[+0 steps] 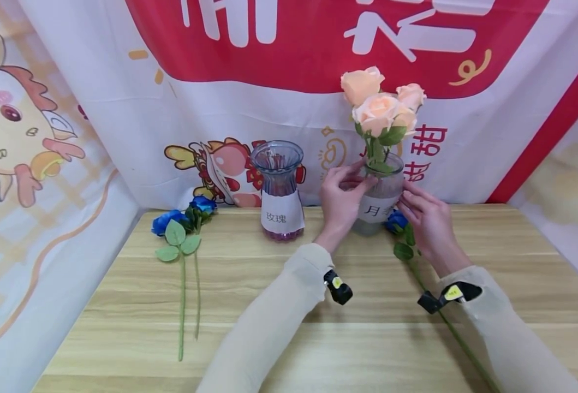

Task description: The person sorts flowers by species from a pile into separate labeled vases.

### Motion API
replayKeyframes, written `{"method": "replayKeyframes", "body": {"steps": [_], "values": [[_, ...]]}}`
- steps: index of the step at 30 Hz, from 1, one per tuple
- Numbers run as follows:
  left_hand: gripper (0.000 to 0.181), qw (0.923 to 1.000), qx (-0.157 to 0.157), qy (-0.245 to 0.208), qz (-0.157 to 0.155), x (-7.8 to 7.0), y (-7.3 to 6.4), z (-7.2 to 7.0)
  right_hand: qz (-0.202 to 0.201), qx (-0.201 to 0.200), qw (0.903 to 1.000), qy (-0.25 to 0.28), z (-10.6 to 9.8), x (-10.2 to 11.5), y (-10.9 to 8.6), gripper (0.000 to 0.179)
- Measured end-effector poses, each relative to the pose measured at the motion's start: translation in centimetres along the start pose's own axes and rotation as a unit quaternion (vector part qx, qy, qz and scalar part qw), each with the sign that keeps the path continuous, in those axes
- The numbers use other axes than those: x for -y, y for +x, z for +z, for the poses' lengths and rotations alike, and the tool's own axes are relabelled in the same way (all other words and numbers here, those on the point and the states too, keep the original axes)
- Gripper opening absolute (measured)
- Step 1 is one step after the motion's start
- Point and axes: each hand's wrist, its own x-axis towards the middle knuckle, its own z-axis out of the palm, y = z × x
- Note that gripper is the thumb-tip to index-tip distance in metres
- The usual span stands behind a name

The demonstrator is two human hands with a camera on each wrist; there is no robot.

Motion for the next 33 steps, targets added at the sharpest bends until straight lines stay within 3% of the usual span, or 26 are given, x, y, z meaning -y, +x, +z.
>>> {"method": "replayKeyframes", "body": {"steps": [3, 6, 10, 13, 16, 19, 21, 23, 27, 28, 30, 33], "values": [[0.037, 0.9991, 0.000, 0.031, 0.029, -0.8, -0.9, -1.8, -0.005, 0.015, 0.9998, 0.014, -0.4, 0.1, -0.2, 0.055], [0.035, 0.9923, -0.007, 0.068, 0.104, -2.2, -1.4, -4.2, -0.015, 0.032, 0.9988, 0.033, -1.3, 0.3, -0.9, 0.045], [0.031, 0.9665, -0.066, 0.095, 0.229, -3.9, -0.3, -7.9, -0.033, 0.039, 0.9981, 0.034, -3.0, 0.8, -2.0, 0.030], [0.033, 0.9533, -0.119, 0.103, 0.257, -4.7, 1.1, -10.8, -0.039, 0.028, 0.9988, 0.005, -4.5, 1.1, -2.9, 0.028], [0.041, 0.9630, -0.130, 0.104, 0.212, -4.7, 2.5, -13.4, -0.029, 0.014, 0.9987, -0.040, -5.7, 1.1, -3.8, 0.025], [0.056, 0.9831, -0.092, 0.083, 0.134, -4.1, 3.6, -15.3, -0.007, 0.001, 0.9962, -0.086, -6.9, 0.9, -4.7, 0.022], [0.065, 0.9922, -0.060, 0.065, 0.088, -3.4, 4.2, -16.1, 0.018, -0.009, 0.9892, -0.145, -7.7, 0.8, -5.1, 0.020], [0.073, 0.9972, -0.032, 0.046, 0.051, -2.8, 4.7, -16.7, 0.052, -0.014, 0.9718, -0.229, -8.4, 0.6, -5.5, 0.026], [0.079, 0.9996, 0.009, 0.022, 0.013, -1.8, 5.3, -17.4, 0.122, -0.004, 0.9113, -0.393, -9.4, 0.0, -5.9, 0.067], [0.080, 0.9997, 0.020, 0.015, 0.009, -1.7, 5.4, -17.5, 0.131, 0.001, 0.9024, -0.410, -9.6, -0.3, -6.0, 0.076], [0.080, 0.9993, 0.038, 0.004, 0.006, -1.4, 5.6, -17.6, 0.143, 0.009, 0.8913, -0.430, -9.8, -0.7, -6.2, 0.076], [0.079, 0.9983, 0.056, -0.012, 0.005, -1.2, 5.7, -17.8, 0.149, 0.011, 0.8868, -0.437, -9.8, -1.3, -6.2, 0.071]]}}
